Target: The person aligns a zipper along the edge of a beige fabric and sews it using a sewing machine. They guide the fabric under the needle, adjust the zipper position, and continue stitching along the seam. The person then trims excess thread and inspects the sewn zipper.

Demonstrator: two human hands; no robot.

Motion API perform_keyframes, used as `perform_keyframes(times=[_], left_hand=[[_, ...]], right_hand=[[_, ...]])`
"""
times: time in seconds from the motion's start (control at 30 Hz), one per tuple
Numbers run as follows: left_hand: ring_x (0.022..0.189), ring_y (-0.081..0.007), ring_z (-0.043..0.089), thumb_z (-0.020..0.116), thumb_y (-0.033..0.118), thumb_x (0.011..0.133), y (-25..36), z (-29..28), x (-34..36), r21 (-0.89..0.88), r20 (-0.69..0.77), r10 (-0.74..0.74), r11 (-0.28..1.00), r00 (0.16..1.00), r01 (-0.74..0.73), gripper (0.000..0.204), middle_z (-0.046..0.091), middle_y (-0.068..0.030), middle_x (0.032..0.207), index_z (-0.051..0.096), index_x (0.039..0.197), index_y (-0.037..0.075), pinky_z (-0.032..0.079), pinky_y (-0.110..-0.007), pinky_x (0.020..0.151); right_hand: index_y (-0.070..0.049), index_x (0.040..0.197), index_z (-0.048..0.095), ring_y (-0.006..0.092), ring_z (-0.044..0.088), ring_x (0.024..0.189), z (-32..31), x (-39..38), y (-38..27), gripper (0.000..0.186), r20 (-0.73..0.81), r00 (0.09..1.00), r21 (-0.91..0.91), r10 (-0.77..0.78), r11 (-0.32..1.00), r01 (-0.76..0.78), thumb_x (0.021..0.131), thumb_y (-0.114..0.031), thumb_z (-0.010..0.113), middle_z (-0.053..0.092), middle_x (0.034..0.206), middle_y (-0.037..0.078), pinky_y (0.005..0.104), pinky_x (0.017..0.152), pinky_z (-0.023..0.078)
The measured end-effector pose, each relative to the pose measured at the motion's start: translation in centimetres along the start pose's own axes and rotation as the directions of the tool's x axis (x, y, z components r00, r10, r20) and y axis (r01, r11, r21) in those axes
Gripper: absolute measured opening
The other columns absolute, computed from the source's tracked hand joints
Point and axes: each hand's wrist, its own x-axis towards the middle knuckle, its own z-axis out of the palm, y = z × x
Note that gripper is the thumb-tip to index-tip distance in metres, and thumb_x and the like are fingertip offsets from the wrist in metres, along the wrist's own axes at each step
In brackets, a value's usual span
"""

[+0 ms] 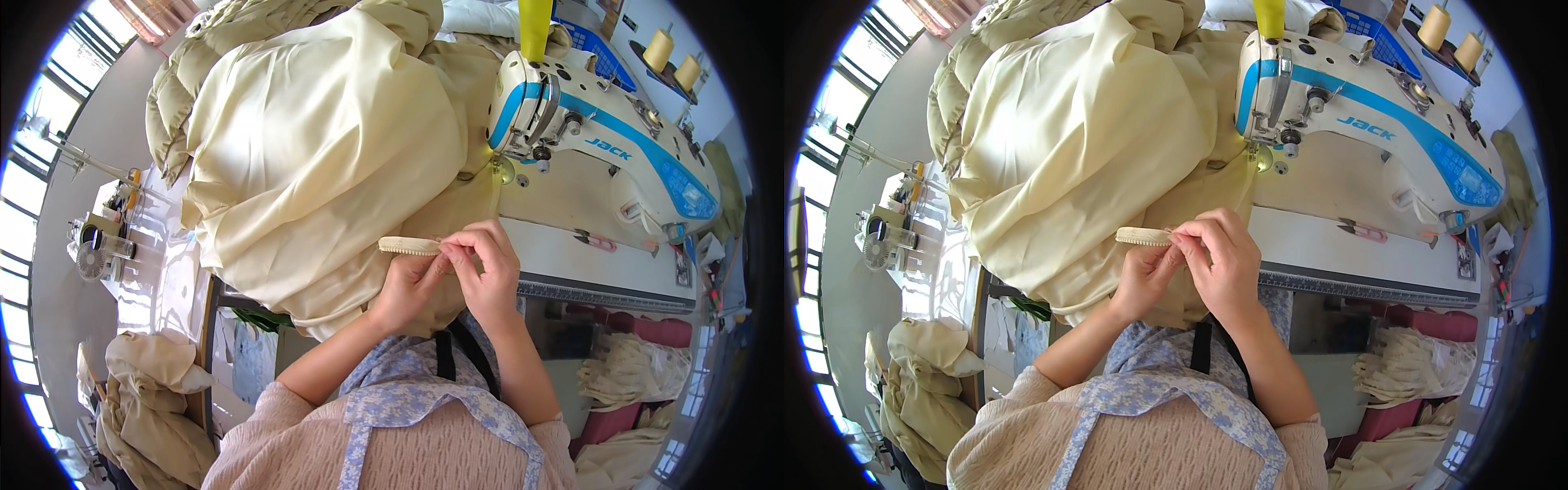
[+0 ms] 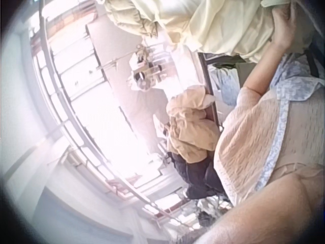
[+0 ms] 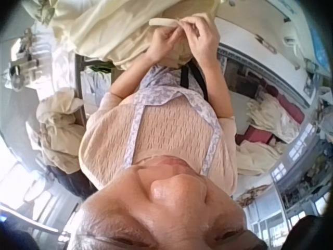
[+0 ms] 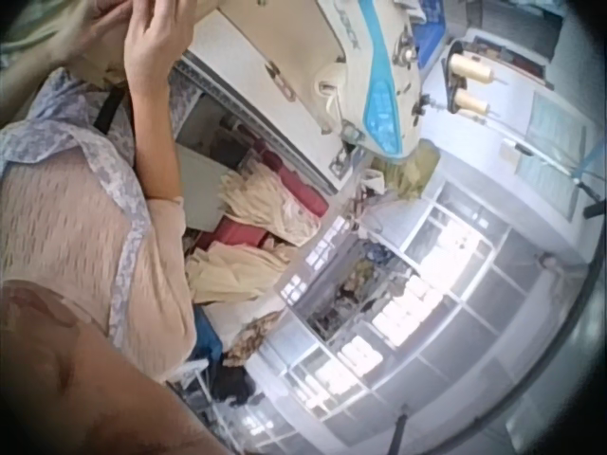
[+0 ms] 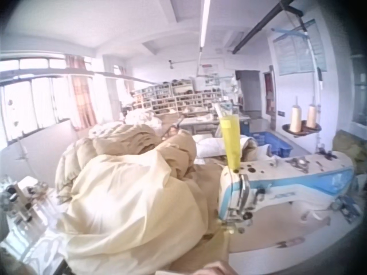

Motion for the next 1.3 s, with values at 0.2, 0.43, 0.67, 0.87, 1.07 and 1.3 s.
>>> perform_keyframes(times=[0.2, 0.43, 0.67, 0.87, 1.07, 1.3], left_hand=[[0.109, -0.008, 0.06, 0.053, 0.018, 0.111, 0.8, -0.2, 0.2, 0.024, 0.062, 0.015, 1.0, 0.998, -0.016, 0.034, 0.071, -0.0035, 0.124, 0.065, 0.135, -0.002, 0.05, -0.027, 0.096], [0.09, -0.0146, 0.064, 0.058, 0.006, 0.105, 1.4, -0.1, 0.5, 0.233, 0.048, 0.295, 0.926, 0.954, -0.298, 0.028, 0.072, -0.0104, 0.116, 0.067, 0.13, 0.001, 0.053, -0.031, 0.079], [0.088, -0.0244, 0.066, 0.064, -0.003, 0.094, 1.6, 0.3, 0.4, 0.273, 0.109, 0.398, 0.869, 0.911, -0.413, 0.026, 0.069, -0.0126, 0.105, 0.067, 0.12, 0.001, 0.053, -0.035, 0.075], [0.085, -0.0347, 0.068, 0.069, -0.004, 0.085, 1.1, 0.1, 0.0, 0.259, 0.087, 0.435, 0.859, 0.896, -0.442, 0.019, 0.067, -0.0141, 0.098, 0.065, 0.102, 0.001, 0.054, -0.04, 0.071], [0.092, -0.0358, 0.07, 0.064, -0.006, 0.09, 1.3, 0.4, -0.3, 0.251, 0.046, 0.366, 0.896, 0.93, -0.365, 0.038, 0.071, -0.0162, 0.108, 0.068, 0.127, 0.003, 0.056, -0.041, 0.079], [0.111, -0.0235, 0.071, 0.053, 0.0, 0.106, 2.0, 0.0, 0.1, 0.216, 0.146, 0.3, 0.92, 0.943, -0.326, 0.037, 0.07, -0.0147, 0.127, 0.058, 0.142, 0.001, 0.056, -0.033, 0.089]], right_hand=[[0.001, 0.097, 0.062, 0.0104, 0.056, 0.082, -6.5, -3.3, 4.7, 0.009, -0.302, 0.908, 0.37, 0.289, 0.914, -0.168, 0.101, -0.006, 0.066, 0.058, 0.09, 0.001, 0.0252, 0.076, 0.046], [0.0, 0.122, 0.067, 0.03, 0.063, 0.11, -19.3, -4.0, 5.4, 0.027, -0.28, 0.958, -0.76, 0.068, 0.593, -0.264, 0.096, -0.004, 0.067, 0.068, 0.118, 0.013, 0.0397, 0.101, 0.047], [-0.009, 0.113, 0.074, 0.0255, 0.061, 0.094, -5.1, -2.1, -2.5, 0.043, 0.212, 0.976, -0.114, -0.057, 0.99, 0.083, 0.073, -0.017, 0.089, 0.066, 0.105, 0.005, 0.0369, 0.079, 0.05], [-0.008, 0.095, 0.07, 0.0261, 0.063, 0.086, -1.0, 0.3, -3.2, 0.023, 0.103, 0.966, -0.084, -0.237, 0.966, 0.246, 0.077, -0.013, 0.085, 0.065, 0.092, 0.003, 0.0376, 0.072, 0.05], [-0.003, 0.097, 0.063, 0.0227, 0.06, 0.084, -2.4, -1.9, -1.8, 0.011, -0.007, 1.0, 0.138, 0.017, 0.99, -0.016, 0.092, -0.003, 0.073, 0.063, 0.096, 0.01, 0.0337, 0.073, 0.049], [0.0, 0.106, 0.056, 0.0137, 0.052, 0.086, -12.7, -4.4, 4.7, 0.011, -0.494, 0.866, -0.007, 0.081, 0.995, -0.097, 0.108, -0.009, 0.051, 0.056, 0.095, 0.005, 0.028, 0.082, 0.045]])
